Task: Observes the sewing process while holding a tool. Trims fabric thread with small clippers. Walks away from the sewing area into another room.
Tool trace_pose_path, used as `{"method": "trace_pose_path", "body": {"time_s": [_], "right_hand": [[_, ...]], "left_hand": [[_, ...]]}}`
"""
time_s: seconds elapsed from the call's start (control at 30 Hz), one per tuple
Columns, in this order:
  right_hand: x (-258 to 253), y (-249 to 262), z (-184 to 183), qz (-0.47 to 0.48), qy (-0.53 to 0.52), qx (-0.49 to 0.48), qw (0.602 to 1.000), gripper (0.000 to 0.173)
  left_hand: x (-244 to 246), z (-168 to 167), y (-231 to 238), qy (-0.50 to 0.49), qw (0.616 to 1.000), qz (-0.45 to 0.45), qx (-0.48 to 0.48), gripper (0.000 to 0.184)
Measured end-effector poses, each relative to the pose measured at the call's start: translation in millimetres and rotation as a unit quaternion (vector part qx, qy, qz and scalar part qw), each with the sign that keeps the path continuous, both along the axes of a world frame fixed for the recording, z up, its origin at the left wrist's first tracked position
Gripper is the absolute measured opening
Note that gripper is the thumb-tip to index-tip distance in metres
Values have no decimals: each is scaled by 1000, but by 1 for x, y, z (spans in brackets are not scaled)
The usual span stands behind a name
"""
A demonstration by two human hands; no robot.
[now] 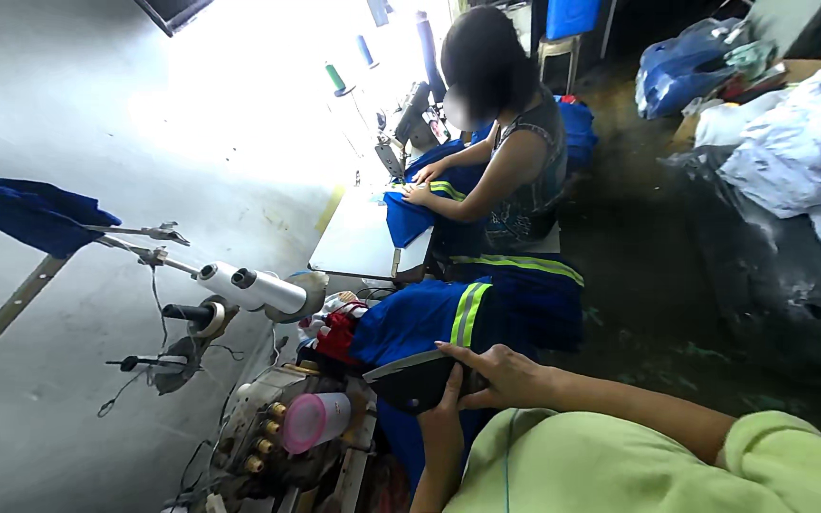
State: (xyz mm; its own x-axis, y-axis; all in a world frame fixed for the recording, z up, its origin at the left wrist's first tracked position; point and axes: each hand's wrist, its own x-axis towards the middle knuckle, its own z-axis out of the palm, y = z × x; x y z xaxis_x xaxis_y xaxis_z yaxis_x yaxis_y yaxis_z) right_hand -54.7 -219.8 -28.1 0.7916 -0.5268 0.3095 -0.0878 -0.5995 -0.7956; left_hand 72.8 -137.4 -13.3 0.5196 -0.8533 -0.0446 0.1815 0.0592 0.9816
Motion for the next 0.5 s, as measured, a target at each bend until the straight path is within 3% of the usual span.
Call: {"method": "trace_pose_path", "body": {"time_s": [0.2, 0.3, 0.33, 0.4, 0.5], "right_hand": [[-2, -5, -4, -49, -64, 80, 994, 78], [-9, -15, 6, -85, -97, 217, 968, 78], [-12, -18, 10, -82, -94, 269, 955, 78], [-18, -23, 12, -55, -90, 334, 937, 78], [-22, -18, 8, 6, -101, 389, 916, 76]], "left_hand": [[7, -4, 2, 22, 998, -57, -19, 14], [21, -13, 0, 44, 987, -146, -58, 45], [23, -14, -1, 53, 985, -153, -63, 46], [21, -13, -3, 54, 988, -134, -57, 38], [18, -11, -6, 63, 993, -91, -41, 40]]}}
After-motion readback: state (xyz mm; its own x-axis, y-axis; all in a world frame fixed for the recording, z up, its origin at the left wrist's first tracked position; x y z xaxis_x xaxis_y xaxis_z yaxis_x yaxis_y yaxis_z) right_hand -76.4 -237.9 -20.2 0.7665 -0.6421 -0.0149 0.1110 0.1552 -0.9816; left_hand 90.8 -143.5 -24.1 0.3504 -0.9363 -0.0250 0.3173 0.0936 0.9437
